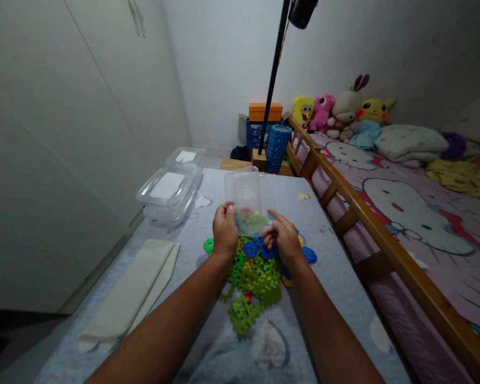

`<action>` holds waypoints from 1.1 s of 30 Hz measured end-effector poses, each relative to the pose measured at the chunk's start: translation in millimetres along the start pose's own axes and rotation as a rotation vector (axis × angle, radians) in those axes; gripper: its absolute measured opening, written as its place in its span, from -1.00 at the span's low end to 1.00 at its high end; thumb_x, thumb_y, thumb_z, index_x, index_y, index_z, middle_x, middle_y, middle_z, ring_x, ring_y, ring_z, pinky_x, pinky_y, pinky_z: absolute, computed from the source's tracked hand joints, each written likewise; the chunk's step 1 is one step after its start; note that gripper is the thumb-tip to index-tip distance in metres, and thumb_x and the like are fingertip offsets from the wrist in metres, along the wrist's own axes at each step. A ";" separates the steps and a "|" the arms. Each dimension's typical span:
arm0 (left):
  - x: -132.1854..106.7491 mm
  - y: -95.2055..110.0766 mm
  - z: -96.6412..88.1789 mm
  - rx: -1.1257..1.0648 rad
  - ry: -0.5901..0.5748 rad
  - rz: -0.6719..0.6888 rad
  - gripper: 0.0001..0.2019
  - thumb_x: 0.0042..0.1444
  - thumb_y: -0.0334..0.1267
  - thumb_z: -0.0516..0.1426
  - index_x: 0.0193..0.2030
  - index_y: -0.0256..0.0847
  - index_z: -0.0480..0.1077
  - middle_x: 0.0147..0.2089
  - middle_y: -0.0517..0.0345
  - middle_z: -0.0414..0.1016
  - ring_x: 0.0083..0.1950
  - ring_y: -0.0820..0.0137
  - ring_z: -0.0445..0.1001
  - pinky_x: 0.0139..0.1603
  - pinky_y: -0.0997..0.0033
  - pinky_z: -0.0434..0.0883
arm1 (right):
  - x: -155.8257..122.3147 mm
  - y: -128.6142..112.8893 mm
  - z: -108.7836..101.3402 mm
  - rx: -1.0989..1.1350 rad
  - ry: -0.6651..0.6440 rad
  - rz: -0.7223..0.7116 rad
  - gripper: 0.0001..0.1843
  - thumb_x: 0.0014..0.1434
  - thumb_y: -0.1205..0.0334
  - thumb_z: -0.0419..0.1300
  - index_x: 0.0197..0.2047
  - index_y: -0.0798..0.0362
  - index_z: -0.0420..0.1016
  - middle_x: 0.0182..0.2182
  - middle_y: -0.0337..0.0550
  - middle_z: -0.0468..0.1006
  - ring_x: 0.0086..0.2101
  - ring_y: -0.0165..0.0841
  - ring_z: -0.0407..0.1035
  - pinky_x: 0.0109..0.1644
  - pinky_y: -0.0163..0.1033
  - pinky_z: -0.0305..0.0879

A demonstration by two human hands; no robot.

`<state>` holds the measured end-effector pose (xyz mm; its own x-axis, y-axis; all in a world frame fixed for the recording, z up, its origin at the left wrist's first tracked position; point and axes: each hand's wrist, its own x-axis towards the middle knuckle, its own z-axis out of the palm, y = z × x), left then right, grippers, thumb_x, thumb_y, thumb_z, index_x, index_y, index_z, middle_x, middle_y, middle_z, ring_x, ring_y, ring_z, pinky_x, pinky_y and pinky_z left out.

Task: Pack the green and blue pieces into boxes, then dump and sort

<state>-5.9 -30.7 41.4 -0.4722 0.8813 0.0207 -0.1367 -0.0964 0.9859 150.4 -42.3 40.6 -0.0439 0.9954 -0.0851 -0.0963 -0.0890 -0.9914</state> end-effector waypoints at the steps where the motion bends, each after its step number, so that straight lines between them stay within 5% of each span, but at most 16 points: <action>1: 0.0 0.6 1.1 -0.017 0.011 -0.003 -0.77 0.20 -0.09 0.09 -0.13 -0.18 0.40 -0.30 0.18 0.45 -0.29 0.42 0.43 -0.25 0.48 0.40 | -0.8 1.2 2.0 -0.017 -0.001 -0.008 -0.17 0.07 0.02 0.08 0.35 0.26 0.23 -0.61 -0.27 0.54 -0.66 -0.41 0.36 -0.63 -0.38 0.26; 13: 0.7 -1.1 -2.6 -0.062 0.006 0.020 -0.79 0.16 -0.32 0.10 -0.06 -0.18 0.43 -0.07 0.09 0.54 -0.10 0.36 0.49 -0.03 0.39 0.42 | -7.5 7.7 12.3 -0.100 -0.070 -0.155 -0.32 0.23 -0.16 -0.04 0.19 0.14 0.43 -0.66 -0.32 0.45 -0.67 -0.40 0.32 -0.60 -0.35 0.27; 19: 1.8 0.5 -1.3 -0.067 -0.013 0.018 -0.76 0.12 -0.33 0.13 -0.05 -0.16 0.42 -0.04 0.08 0.53 -0.08 0.36 0.50 -0.04 0.40 0.43 | -7.1 0.7 15.9 -0.214 0.073 -0.151 -0.52 0.19 -0.14 0.14 -0.02 0.05 0.48 -0.68 -0.35 0.42 -0.68 -0.38 0.31 -0.62 -0.33 0.22; 23: 5.1 5.2 -0.9 -0.175 -0.077 -0.056 -0.68 0.10 -0.28 0.16 0.02 -0.16 0.40 -0.02 0.06 0.51 -0.13 0.36 0.51 -0.12 0.39 0.46 | -0.8 -2.9 17.5 -0.197 0.154 -0.172 -0.69 0.14 -0.08 0.18 -0.23 -0.01 0.34 -0.66 -0.38 0.43 -0.68 -0.42 0.30 -0.65 -0.37 0.16; 28: 6.6 19.3 -6.1 -0.265 -0.257 -0.218 -0.53 0.01 -0.26 0.22 0.11 -0.03 0.34 0.03 0.10 0.48 -0.15 0.34 0.53 -0.23 0.38 0.47 | 22.4 -8.0 17.8 -0.088 0.125 -0.124 -0.62 0.08 -0.13 0.22 -0.28 -0.02 0.25 -0.66 -0.42 0.42 -0.72 -0.46 0.27 -0.70 -0.43 0.13; 33: 16.0 18.8 -7.2 -0.365 -0.222 -0.308 -0.49 -0.09 -0.36 0.29 0.03 -0.06 0.27 -0.09 0.13 0.47 -0.13 0.37 0.51 -0.10 0.33 0.48 | 53.3 -13.8 30.6 -0.038 0.136 -0.101 -0.69 0.12 -0.01 0.23 -0.30 -0.01 0.22 -0.68 -0.43 0.42 -0.73 -0.49 0.27 -0.70 -0.45 0.17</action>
<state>-22.3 -21.8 59.0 -0.1720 0.9670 -0.1878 -0.5533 0.0629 0.8306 119.0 10.8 52.8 0.0990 0.9951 0.0051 -0.0557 0.0107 -0.9984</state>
